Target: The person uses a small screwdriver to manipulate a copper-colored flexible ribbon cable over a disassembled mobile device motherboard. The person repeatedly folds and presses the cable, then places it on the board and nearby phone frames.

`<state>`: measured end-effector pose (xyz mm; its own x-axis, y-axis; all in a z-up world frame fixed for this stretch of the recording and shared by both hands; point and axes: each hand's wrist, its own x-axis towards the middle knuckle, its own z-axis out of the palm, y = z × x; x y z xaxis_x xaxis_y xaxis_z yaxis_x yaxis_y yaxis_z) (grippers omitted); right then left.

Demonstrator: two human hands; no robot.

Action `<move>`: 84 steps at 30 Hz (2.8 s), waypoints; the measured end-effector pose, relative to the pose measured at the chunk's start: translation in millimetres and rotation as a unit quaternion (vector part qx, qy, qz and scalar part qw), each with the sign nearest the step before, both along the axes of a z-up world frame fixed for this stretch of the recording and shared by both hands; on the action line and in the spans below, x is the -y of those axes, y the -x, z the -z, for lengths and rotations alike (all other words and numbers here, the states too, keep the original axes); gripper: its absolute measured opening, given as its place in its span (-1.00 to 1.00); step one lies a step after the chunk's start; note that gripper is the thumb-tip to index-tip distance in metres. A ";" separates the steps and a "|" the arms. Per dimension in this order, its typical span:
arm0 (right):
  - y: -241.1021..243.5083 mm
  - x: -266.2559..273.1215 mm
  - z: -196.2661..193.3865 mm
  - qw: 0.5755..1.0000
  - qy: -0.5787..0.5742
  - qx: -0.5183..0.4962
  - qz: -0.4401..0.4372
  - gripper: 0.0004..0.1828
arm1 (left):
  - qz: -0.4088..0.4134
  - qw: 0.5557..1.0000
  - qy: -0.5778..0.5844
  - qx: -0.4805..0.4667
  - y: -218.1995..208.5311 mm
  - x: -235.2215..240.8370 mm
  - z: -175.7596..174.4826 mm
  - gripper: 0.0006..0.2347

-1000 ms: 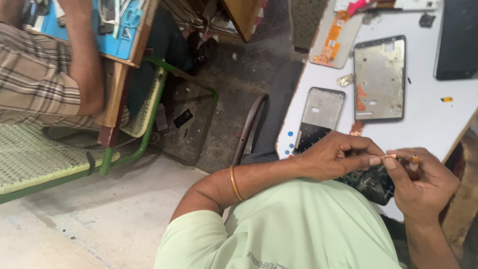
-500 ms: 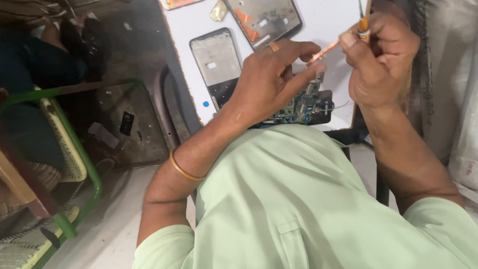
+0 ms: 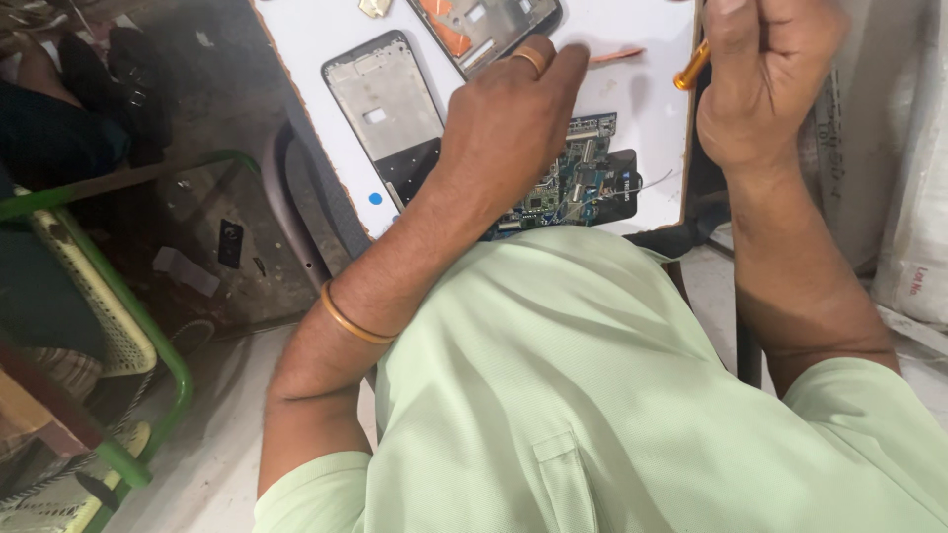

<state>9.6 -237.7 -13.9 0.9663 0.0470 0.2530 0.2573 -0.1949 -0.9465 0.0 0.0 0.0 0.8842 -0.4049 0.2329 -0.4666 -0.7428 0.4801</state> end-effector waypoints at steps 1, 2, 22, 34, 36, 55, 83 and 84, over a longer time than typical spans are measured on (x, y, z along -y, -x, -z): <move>0.0 3.4 0.4 1.000 0.025 0.015 0.003 -0.49 | -0.005 1.000 0.018 0.010 0.7 -0.6 -0.3 -0.82; -0.2 7.8 -0.7 0.998 0.062 0.028 -0.004 -0.51 | -0.010 0.999 0.035 0.020 1.4 -1.6 -1.0 -0.80; 9.7 10.5 -22.2 0.958 0.269 0.095 -0.030 -0.83 | 0.026 0.998 0.019 0.051 -6.3 -0.1 7.6 -0.90; 12.5 11.6 -31.9 0.896 0.381 0.229 -0.014 -0.91 | 0.013 0.997 0.074 0.029 -6.9 4.7 12.1 -0.86; 17.0 11.8 -37.5 0.890 0.397 0.224 -0.021 -0.91 | 0.016 0.997 0.075 0.029 -6.3 5.0 15.4 -0.83; 8.5 13.8 -14.7 0.893 0.426 0.142 -0.009 -0.76 | 0.012 0.998 0.064 0.015 -1.6 4.9 17.5 -0.76; 1.2 -17.6 -19.6 0.886 0.413 0.201 -0.054 -0.87 | 0.011 0.990 0.137 -0.003 -16.8 -0.2 11.0 -0.86; -1.2 -18.4 -18.1 0.884 0.414 0.208 -0.056 -0.87 | 0.008 0.991 0.134 -0.004 -19.3 -0.4 10.9 -0.89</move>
